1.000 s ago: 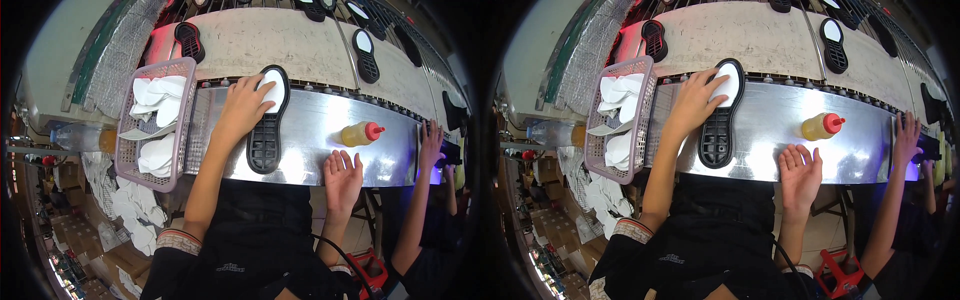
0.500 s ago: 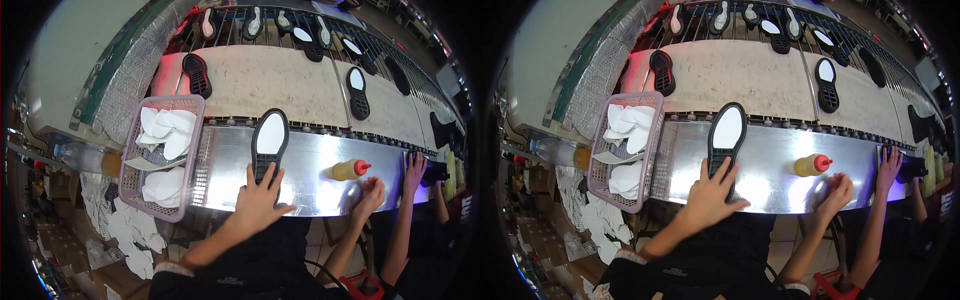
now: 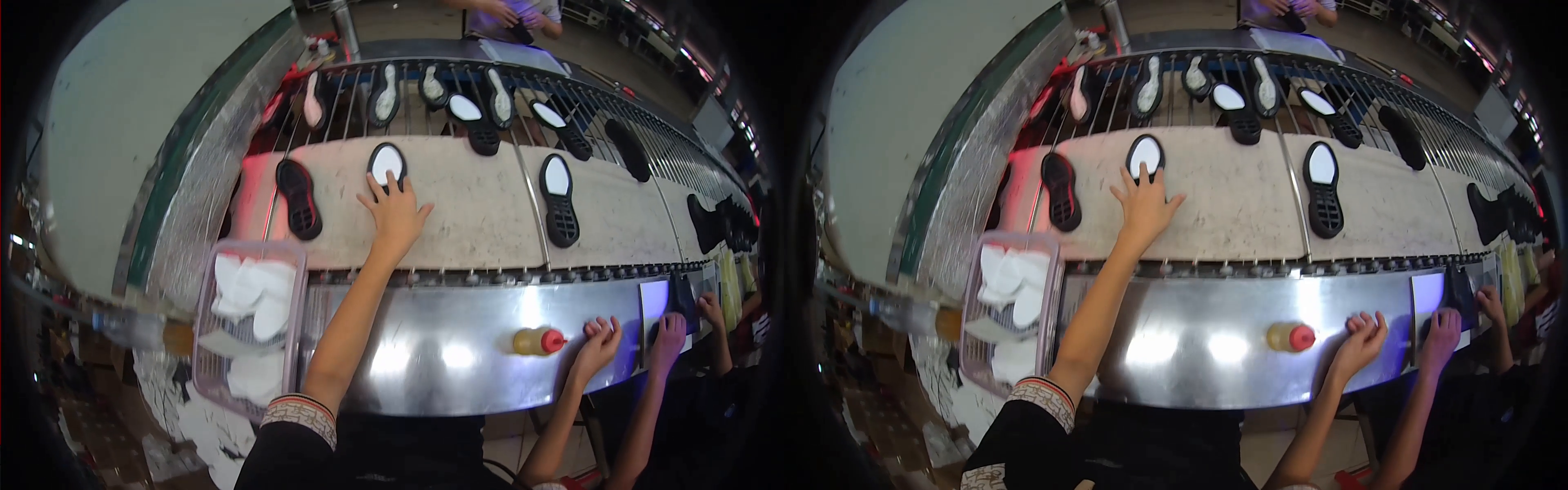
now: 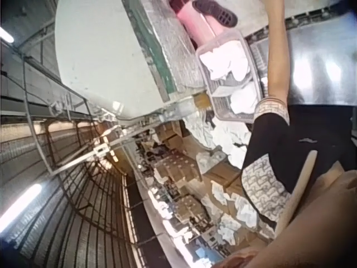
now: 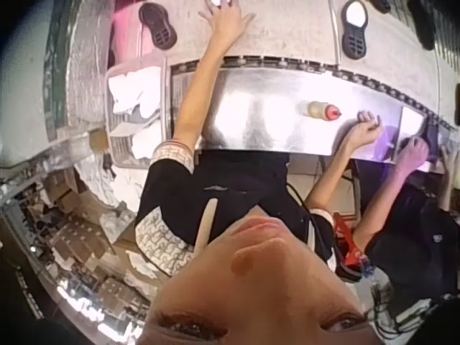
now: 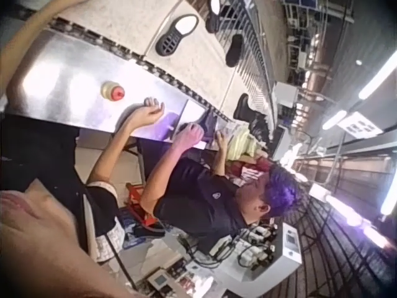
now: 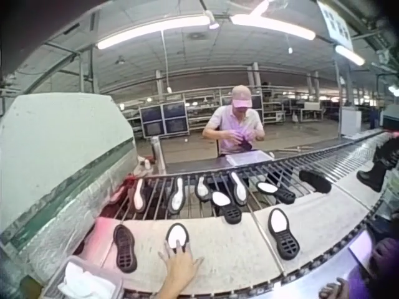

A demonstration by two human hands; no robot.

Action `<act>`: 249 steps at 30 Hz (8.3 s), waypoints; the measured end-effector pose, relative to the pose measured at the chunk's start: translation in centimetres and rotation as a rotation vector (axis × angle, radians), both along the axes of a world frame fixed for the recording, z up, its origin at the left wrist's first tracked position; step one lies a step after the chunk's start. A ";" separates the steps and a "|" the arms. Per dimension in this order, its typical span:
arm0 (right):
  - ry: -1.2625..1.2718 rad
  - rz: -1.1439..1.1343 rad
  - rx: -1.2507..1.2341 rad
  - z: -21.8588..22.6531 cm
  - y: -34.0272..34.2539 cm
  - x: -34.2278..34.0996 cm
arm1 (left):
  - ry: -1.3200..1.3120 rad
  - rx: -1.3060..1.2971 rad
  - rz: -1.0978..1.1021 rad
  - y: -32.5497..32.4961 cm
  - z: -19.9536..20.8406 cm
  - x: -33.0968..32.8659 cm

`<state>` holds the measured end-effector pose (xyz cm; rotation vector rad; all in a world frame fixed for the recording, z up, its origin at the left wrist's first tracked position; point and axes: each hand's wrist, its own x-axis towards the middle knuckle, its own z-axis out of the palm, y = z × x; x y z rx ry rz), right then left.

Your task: Applying glue to shoe insoles and attaching them to soles on an assembly line.

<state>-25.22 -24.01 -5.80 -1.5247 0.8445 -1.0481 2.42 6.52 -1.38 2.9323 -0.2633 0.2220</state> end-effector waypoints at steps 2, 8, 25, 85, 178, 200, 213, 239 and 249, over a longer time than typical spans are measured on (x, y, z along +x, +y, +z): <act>0.048 -0.057 0.022 0.4 0.0 -0.3 | -0.154 -0.378 -0.179 -2.6 0.1 5.9; 0.093 -0.178 -0.048 1.4 1.8 1.3 | 0.399 -1.630 0.376 -6.9 -5.3 28.8; 0.009 -0.084 -0.001 -0.5 1.0 0.3 | 0.596 -1.654 -0.226 -6.3 5.0 19.7; 0.084 0.021 -0.076 1.1 -1.7 -1.6 | -0.001 -0.037 -0.384 7.7 3.2 -31.7; -0.101 1.208 0.113 14.7 18.1 4.0 | 1.293 -2.331 -0.049 6.2 7.0 -29.5; -0.150 1.320 0.261 14.3 18.9 -1.0 | 1.228 -2.262 0.184 5.0 6.2 -27.4; -0.001 0.985 -0.035 12.5 17.2 4.6 | 1.419 -2.255 0.068 6.4 7.5 -28.8; -0.416 0.552 1.506 3.6 15.8 -2.2 | 0.157 -0.115 -0.147 4.6 3.6 -16.0; -0.505 0.439 1.185 4.1 11.5 -2.3 | 0.046 -0.138 -0.347 7.0 2.0 -17.5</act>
